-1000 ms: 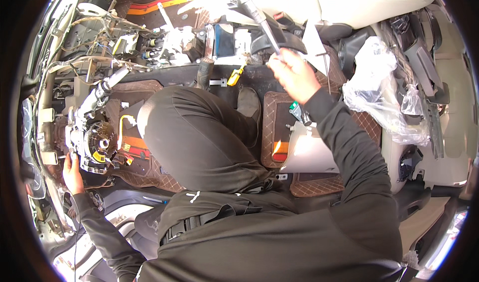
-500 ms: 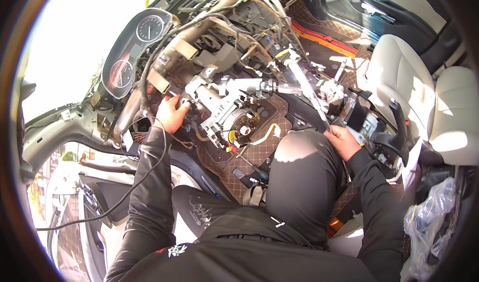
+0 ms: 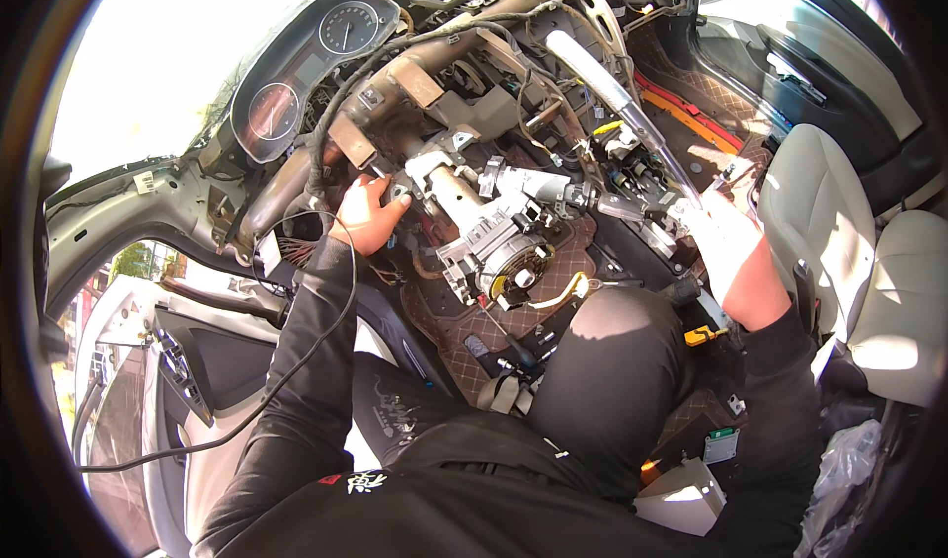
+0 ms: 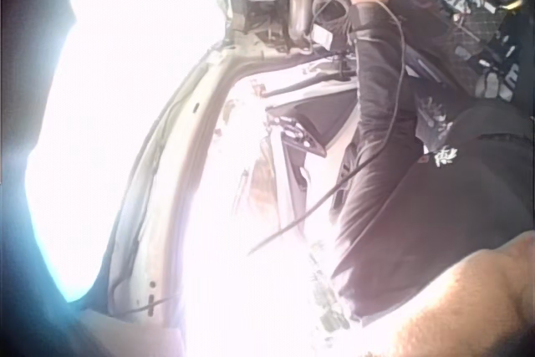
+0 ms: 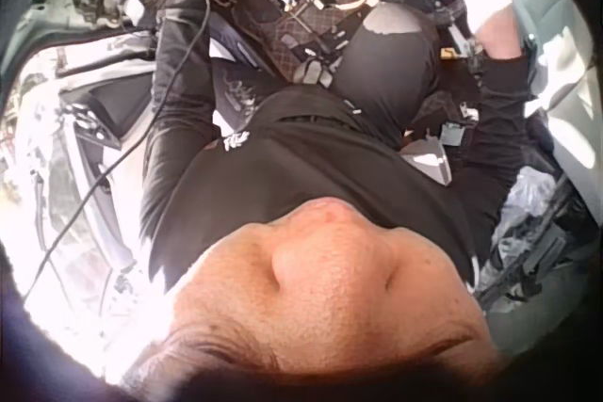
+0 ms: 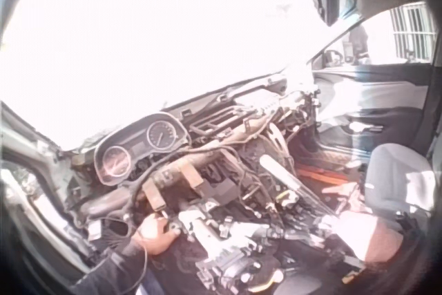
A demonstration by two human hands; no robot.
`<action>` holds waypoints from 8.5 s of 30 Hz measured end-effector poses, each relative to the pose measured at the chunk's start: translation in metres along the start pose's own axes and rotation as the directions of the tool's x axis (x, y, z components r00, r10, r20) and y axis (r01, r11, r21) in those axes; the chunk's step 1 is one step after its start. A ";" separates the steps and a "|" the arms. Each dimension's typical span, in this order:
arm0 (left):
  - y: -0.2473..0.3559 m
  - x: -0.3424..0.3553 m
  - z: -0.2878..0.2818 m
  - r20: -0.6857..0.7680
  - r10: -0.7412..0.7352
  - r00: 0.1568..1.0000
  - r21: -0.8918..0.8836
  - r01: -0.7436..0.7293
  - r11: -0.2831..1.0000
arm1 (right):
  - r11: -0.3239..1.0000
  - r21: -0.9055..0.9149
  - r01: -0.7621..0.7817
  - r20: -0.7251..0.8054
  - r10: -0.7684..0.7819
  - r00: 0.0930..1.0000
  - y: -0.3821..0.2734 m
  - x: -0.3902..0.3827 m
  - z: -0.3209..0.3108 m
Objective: The person removes a metal bracket from the steering column using a power drill, then reattaches it and tightens the screws. The person also manipulates wiring and a small plastic clip near the column.
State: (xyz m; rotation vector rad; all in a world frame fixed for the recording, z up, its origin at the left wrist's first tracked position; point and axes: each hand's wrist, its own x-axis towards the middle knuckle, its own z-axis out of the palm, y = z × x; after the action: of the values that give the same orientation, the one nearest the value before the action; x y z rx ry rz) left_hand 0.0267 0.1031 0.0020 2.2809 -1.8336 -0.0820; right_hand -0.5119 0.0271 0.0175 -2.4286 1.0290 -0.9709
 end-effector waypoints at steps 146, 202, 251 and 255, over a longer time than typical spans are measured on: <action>-0.018 0.011 0.004 0.021 0.079 0.997 -0.015 -0.079 0.997 | 0.538 -0.788 0.298 0.261 -0.147 0.954 -0.173 0.071 0.070; 0.062 -0.057 -0.030 -0.593 0.249 0.766 -0.036 -0.334 0.942 | 0.589 -0.792 0.161 0.130 -0.094 0.987 -0.206 0.043 0.038; -0.011 -0.001 0.045 -0.292 0.102 0.951 -0.132 -0.146 0.981 | 0.626 0.761 0.169 -0.378 0.215 0.901 -0.171 -0.024 0.010; -0.008 -0.002 0.040 -0.255 0.075 0.964 -0.157 -0.118 0.981 | 0.741 0.657 0.136 -0.327 0.119 0.937 -0.173 -0.010 0.018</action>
State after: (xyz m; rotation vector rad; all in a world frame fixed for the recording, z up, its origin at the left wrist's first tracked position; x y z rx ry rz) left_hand 0.0273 0.1014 -0.0392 1.9836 -1.7336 0.0575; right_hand -0.4174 0.1535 0.0907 -1.6836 0.5928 -1.5068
